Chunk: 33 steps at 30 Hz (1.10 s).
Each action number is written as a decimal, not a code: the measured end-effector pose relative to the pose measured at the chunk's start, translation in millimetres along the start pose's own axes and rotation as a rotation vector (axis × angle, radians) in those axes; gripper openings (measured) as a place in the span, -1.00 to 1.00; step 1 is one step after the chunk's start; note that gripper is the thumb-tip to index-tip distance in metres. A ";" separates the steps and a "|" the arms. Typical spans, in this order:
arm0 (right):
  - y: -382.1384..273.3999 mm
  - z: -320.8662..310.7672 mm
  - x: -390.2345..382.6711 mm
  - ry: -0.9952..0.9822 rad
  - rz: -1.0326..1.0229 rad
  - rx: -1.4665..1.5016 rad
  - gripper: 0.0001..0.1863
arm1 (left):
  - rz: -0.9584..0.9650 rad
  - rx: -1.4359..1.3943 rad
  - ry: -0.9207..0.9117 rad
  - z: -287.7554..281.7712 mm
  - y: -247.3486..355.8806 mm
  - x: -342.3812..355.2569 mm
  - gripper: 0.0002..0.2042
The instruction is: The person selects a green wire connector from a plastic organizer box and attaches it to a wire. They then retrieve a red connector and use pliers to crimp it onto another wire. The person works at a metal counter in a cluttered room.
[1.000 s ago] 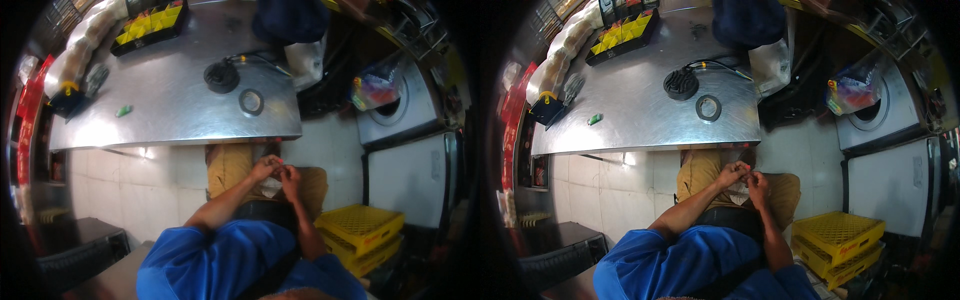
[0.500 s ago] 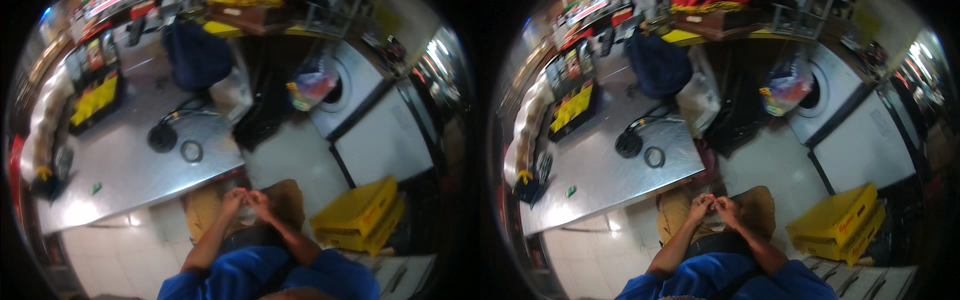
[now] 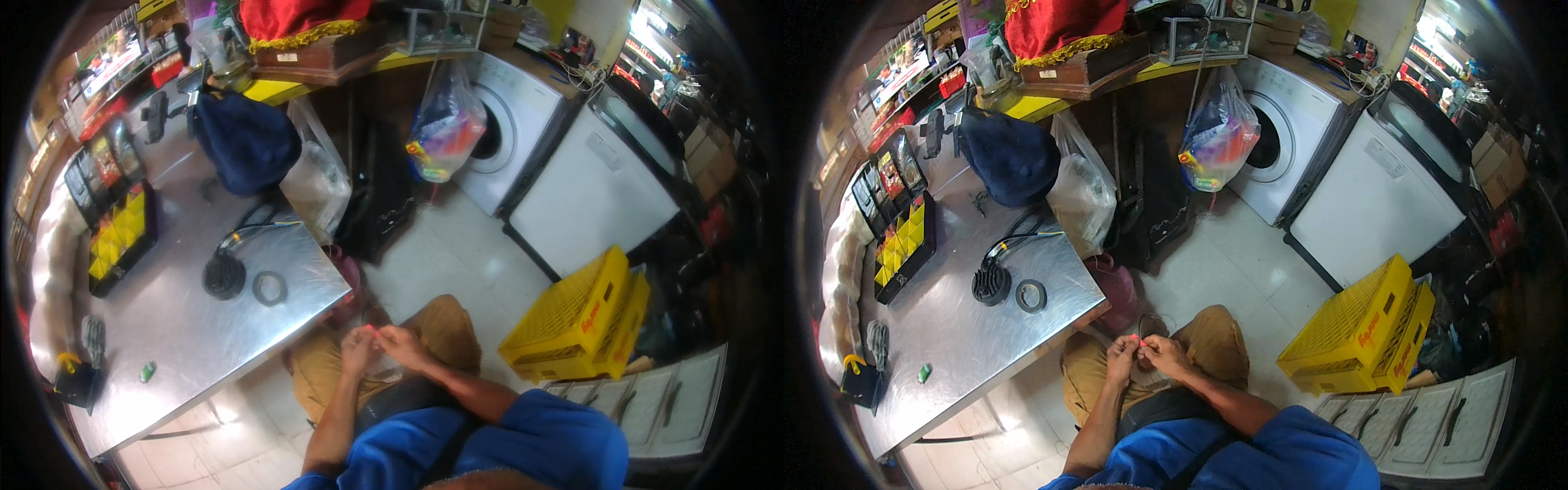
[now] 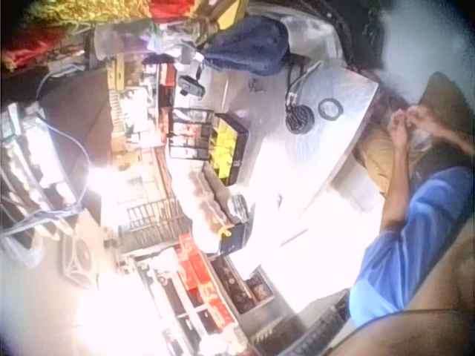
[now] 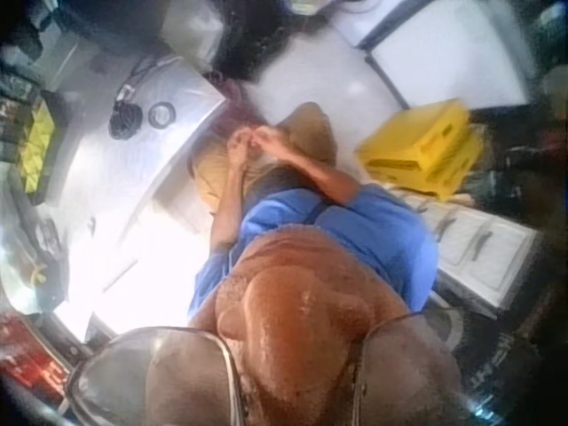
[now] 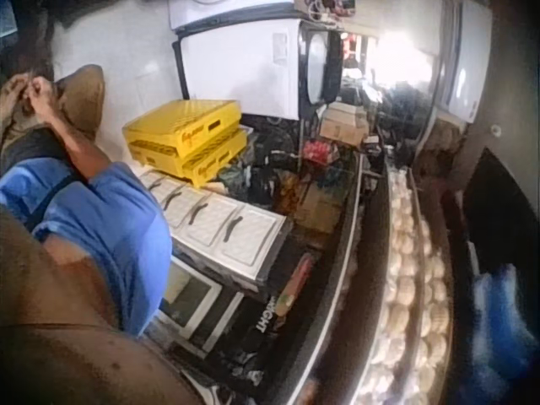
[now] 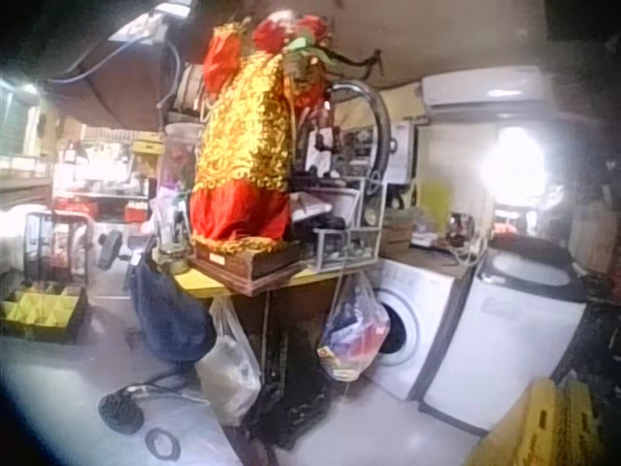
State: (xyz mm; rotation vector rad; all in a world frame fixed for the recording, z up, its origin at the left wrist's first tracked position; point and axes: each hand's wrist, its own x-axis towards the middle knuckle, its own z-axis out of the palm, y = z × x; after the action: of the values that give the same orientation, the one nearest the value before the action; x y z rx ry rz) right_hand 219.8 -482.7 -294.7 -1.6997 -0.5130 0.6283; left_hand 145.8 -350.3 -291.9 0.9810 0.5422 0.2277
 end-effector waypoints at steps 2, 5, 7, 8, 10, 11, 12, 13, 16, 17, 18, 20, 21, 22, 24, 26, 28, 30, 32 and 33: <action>-6.0 -1.4 -0.4 -0.019 0.016 -0.039 -0.78 | -0.022 -0.005 0.011 -0.3 2.3 -1.2 -0.90; -11.0 -2.1 -2.0 -0.074 0.062 -0.010 -0.79 | -0.023 0.044 0.011 -0.7 4.1 -1.6 -0.89; -8.0 -2.7 -1.9 -0.095 0.062 -0.002 -0.79 | -0.015 0.041 -0.020 -4.0 0.0 0.7 -0.91; -3.8 -2.4 -2.3 -0.094 0.043 -0.017 -0.79 | -0.009 0.039 -0.037 -5.8 -3.0 2.1 -0.91; -5.7 -3.0 -0.4 -0.091 0.047 -0.042 -0.79 | -0.001 0.085 -0.022 -10.8 -8.4 4.3 -0.90; -16.4 -2.5 -3.8 -0.086 0.071 -0.051 -0.79 | 0.002 0.107 -0.014 -10.8 -8.2 5.3 -0.88; -23.1 -2.8 -4.3 -0.081 0.096 -0.060 -0.79 | -0.001 0.080 -0.010 -10.1 -8.2 6.6 -0.89; -19.1 -2.3 -3.3 -0.087 0.056 -0.020 -0.79 | -0.009 0.054 -0.006 -8.1 -7.5 4.8 -0.89; -12.3 -3.3 -1.0 -0.084 0.064 -0.112 -0.79 | -0.019 0.037 0.006 -6.4 -5.6 4.9 -0.90; -13.2 -2.8 -0.9 -0.087 0.066 -0.096 -0.79 | -0.020 0.043 0.011 -7.2 -5.7 5.1 -0.91; -14.0 -2.3 -1.4 -0.090 0.069 -0.081 -0.79 | -0.022 0.037 0.017 -7.8 -6.2 4.9 -0.91; -13.3 -2.6 -1.2 -0.086 0.064 -0.071 -0.79 | -0.027 0.025 0.024 -7.3 -6.4 5.2 -0.91; -10.2 -2.4 -1.4 -0.081 0.057 -0.076 -0.79 | -0.026 0.037 0.028 -6.9 -6.8 5.1 -0.92; -11.4 -2.3 -1.1 -0.077 0.050 -0.081 -0.78 | -0.022 0.050 0.034 -6.6 -6.8 4.9 -0.92; -13.5 -2.3 -2.5 -0.085 0.070 -0.113 -0.78 | -0.002 0.068 0.026 -8.5 -8.7 5.1 -0.92; -12.6 -3.3 -0.1 -0.075 0.056 -0.124 -0.77 | 0.043 0.079 -0.009 -11.3 -11.5 8.9 -0.92; 1.0 0.9 -0.2 -0.047 0.017 -0.112 -0.76 | 0.005 0.048 0.009 -11.9 -13.1 6.8 -0.91; 8.9 -2.2 3.6 -0.022 0.034 -0.085 -0.73 | -0.002 0.032 0.013 -8.6 -12.7 9.0 -0.90; -11.6 0.6 -0.7 -0.037 0.041 -0.127 -0.73 | 0.025 0.029 0.035 -14.0 -12.8 8.9 -0.90; -23.7 0.2 -2.3 -0.047 0.057 -0.161 -0.73 | 0.026 0.036 0.039 -15.9 -12.6 9.2 -0.91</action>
State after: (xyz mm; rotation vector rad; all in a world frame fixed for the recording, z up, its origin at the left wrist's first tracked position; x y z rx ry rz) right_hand 217.8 -479.0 -271.3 -1.8603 -0.5623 0.6843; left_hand 144.4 -341.7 -312.4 1.0208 0.5709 0.2609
